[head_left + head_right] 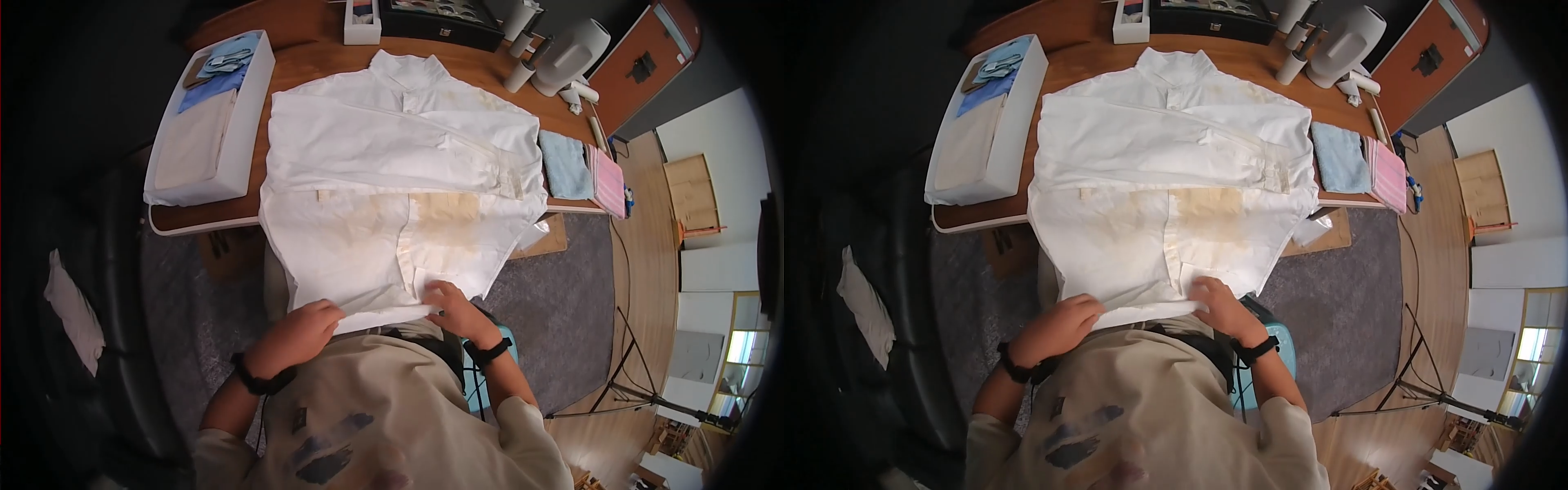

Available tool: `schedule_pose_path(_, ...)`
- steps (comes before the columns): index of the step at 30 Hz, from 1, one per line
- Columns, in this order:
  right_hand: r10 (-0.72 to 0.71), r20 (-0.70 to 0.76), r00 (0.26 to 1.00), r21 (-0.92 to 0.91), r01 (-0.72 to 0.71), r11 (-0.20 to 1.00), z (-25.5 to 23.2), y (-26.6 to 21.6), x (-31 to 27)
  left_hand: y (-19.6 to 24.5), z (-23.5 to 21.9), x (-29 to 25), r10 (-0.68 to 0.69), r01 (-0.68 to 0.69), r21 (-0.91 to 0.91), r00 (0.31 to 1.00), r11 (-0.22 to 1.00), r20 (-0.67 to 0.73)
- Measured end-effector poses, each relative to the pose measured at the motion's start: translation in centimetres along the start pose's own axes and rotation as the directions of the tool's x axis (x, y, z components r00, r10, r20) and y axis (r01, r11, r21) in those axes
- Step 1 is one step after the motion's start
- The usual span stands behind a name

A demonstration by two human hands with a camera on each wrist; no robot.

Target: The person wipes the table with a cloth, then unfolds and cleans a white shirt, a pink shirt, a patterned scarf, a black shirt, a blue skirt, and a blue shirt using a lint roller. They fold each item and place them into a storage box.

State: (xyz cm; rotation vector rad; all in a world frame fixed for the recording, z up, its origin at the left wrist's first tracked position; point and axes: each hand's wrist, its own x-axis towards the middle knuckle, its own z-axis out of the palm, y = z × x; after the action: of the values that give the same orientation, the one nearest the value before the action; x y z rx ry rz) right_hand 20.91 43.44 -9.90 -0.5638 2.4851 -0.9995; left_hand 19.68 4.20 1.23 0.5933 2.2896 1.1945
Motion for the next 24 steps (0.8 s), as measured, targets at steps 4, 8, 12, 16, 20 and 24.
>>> schedule_pose_path(4,-0.024,0.151,0.988,0.104,0.008,0.994,-0.1,-1.0,-0.7,-4.8,3.8,3.5,0.006,-0.030,0.140,0.986,0.990,0.168)
schedule_pose_path(8,-0.060,0.137,0.989,0.085,0.049,0.995,0.2,-3.9,-2.1,-4.5,6.1,6.6,-0.092,0.034,0.207,0.957,0.978,0.275)
schedule_pose_path(12,-0.069,0.097,0.993,0.008,0.068,0.998,1.0,-3.2,-2.7,-6.6,8.6,8.9,0.033,-0.029,-0.030,0.989,0.999,0.144)
schedule_pose_path(16,-0.081,0.081,0.993,-0.034,0.084,0.996,1.3,-3.5,-2.5,-5.7,9.2,9.9,0.071,-0.052,-0.102,0.979,0.993,0.193)
schedule_pose_path(20,-0.110,-0.014,0.994,-0.034,0.110,0.993,2.5,-3.4,-2.3,-3.9,8.9,9.7,0.208,-0.145,-0.231,0.938,0.962,0.277)
schedule_pose_path(24,-0.087,-0.018,0.996,-0.098,0.085,0.992,3.1,-3.1,-2.4,-4.6,9.8,9.6,0.312,-0.176,-0.309,0.825,0.934,0.472)
